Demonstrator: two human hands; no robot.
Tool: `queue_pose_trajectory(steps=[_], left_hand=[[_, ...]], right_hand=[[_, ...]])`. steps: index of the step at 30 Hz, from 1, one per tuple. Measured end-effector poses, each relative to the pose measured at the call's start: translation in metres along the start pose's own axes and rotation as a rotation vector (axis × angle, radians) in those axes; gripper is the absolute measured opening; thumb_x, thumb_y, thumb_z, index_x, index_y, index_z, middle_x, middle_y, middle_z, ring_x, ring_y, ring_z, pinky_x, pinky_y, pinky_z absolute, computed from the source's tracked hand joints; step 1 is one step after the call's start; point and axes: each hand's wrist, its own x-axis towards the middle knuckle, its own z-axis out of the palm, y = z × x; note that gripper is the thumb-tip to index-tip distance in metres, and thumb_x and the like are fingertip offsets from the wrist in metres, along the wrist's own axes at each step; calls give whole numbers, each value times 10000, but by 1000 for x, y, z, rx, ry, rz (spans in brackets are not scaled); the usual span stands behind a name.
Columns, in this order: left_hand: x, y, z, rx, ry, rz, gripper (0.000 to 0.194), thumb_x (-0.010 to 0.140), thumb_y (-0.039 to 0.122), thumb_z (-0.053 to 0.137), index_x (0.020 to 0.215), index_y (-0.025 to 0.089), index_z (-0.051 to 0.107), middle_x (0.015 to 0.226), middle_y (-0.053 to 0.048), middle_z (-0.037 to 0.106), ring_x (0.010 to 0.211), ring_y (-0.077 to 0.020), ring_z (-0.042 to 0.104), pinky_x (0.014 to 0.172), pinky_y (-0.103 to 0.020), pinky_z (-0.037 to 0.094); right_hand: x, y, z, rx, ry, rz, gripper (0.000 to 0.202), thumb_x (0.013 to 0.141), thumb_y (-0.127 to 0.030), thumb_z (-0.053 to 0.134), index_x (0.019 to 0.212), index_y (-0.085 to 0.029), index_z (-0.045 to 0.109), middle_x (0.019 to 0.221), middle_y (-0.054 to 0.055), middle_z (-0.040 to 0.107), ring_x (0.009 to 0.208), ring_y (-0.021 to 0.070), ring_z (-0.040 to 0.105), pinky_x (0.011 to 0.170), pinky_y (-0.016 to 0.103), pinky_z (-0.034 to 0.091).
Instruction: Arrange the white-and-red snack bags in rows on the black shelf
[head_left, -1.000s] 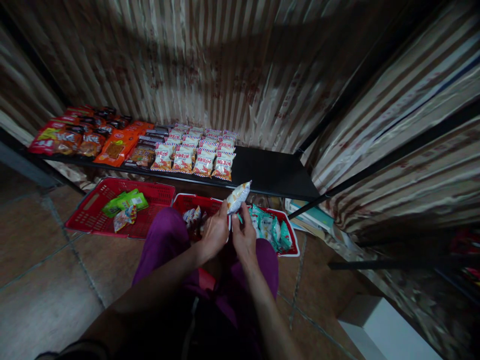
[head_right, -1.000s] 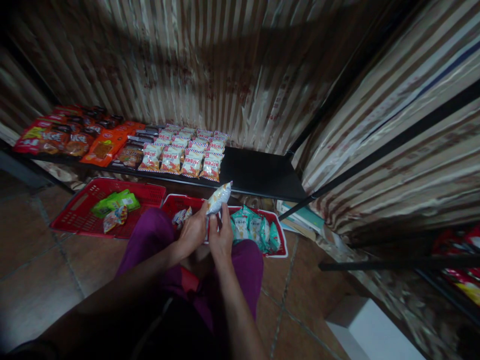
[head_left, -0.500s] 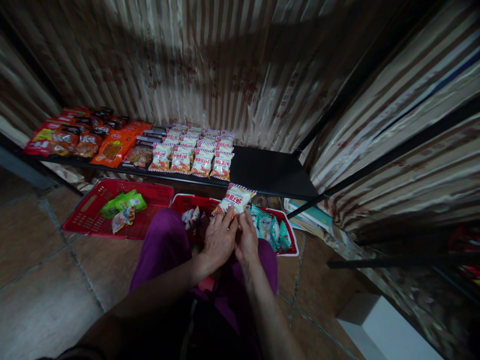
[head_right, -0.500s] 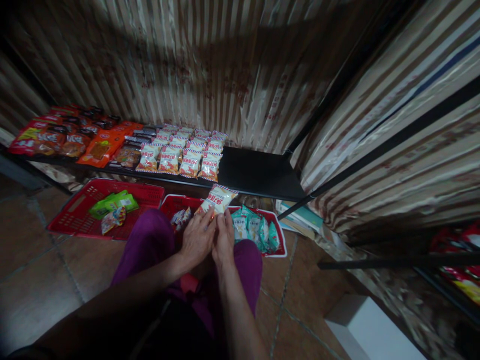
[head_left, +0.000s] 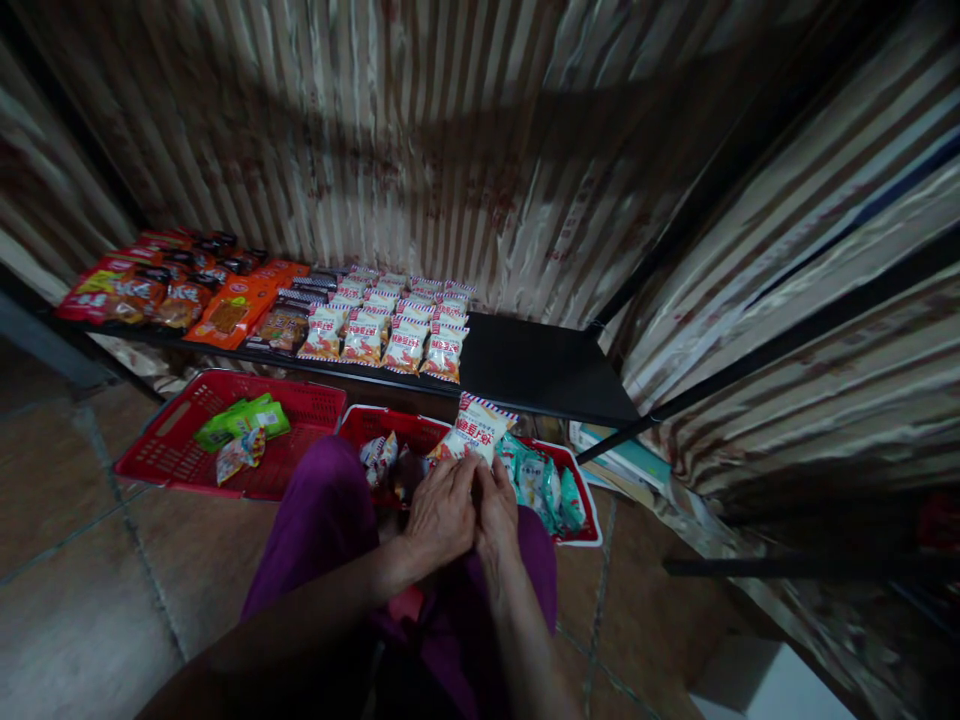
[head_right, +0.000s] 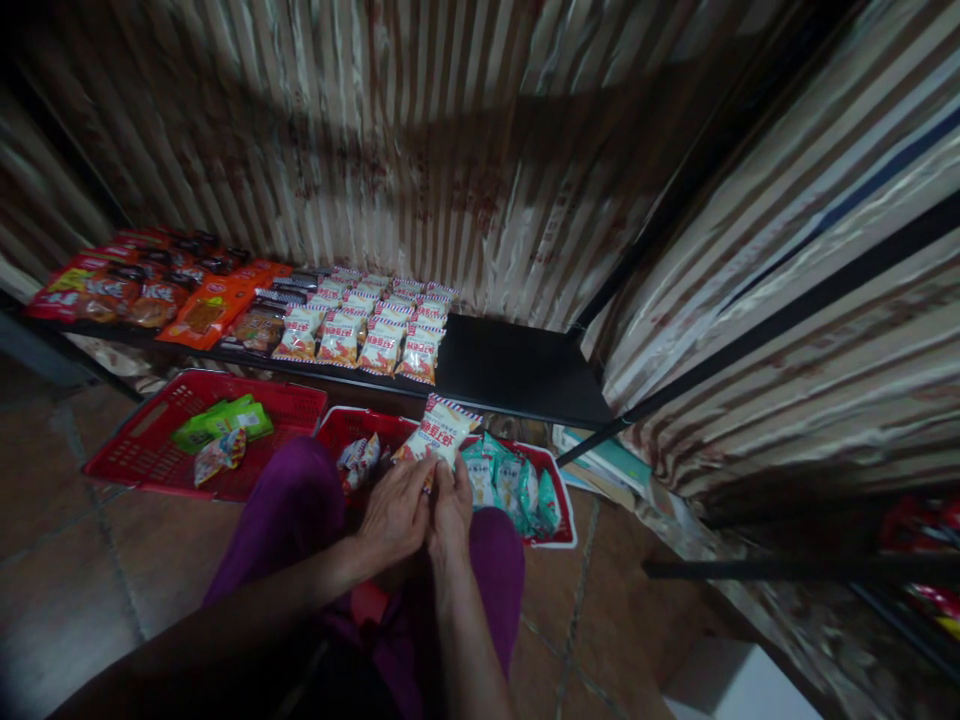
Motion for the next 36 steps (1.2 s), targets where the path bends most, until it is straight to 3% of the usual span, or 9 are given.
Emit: queue_pose_trajectory(steps=[6, 11, 16, 20, 29, 33, 36], left_hand=[[7, -7, 2, -59, 36, 48, 414, 829, 92, 373, 1203, 168, 532, 1272, -82, 565, 1175, -194, 500, 1016, -385, 422], [23, -16, 2, -66, 100, -160, 344, 875, 177, 379, 1150, 208, 583, 1334, -76, 506, 1160, -216, 503, 980, -405, 443], [56, -27, 15, -266, 14, -281, 398, 867, 228, 405, 1251, 216, 510, 1287, -67, 548, 1169, -190, 516, 1010, -363, 421], [106, -30, 34, -399, 28, -303, 400, 860, 206, 385, 1238, 186, 514, 1207, -72, 596, 1108, -175, 553, 990, -325, 432], [242, -37, 89, -329, 180, -391, 475, 804, 125, 402, 1273, 69, 452, 1271, -160, 525, 1195, -230, 472, 1042, -372, 372], [289, -49, 106, -302, 272, -424, 483, 808, 122, 403, 1289, 90, 435, 1268, -169, 523, 1190, -247, 468, 1020, -408, 380], [317, -60, 116, -287, 310, -444, 484, 827, 137, 395, 1309, 125, 426, 1265, -156, 526, 1184, -236, 472, 1031, -396, 362]], right_hand=[[9, 7, -10, 34, 34, 15, 557, 605, -331, 748, 1126, -231, 578, 864, -15, 707, 762, 137, 652, 743, 259, 514], [18, 2, -15, 26, 56, -1, 552, 596, -360, 759, 1101, -224, 583, 892, 12, 714, 776, 160, 665, 729, 288, 526], [45, -16, -14, 20, 41, -42, 518, 615, -356, 753, 1093, -218, 606, 903, 24, 721, 777, 170, 670, 753, 302, 523], [98, -35, -12, -47, 43, -106, 584, 609, -391, 746, 1145, -211, 602, 907, 29, 725, 780, 171, 666, 725, 282, 521], [252, -79, 14, -142, -10, -197, 607, 574, -363, 749, 1140, -184, 622, 914, 41, 725, 784, 185, 669, 752, 300, 527], [304, -85, 34, -178, -60, -241, 591, 600, -370, 718, 1147, -170, 614, 906, 50, 726, 770, 187, 671, 733, 292, 530], [338, -81, 47, -226, -19, -276, 616, 618, -369, 680, 1193, -173, 577, 944, 61, 719, 770, 190, 672, 708, 289, 532]])
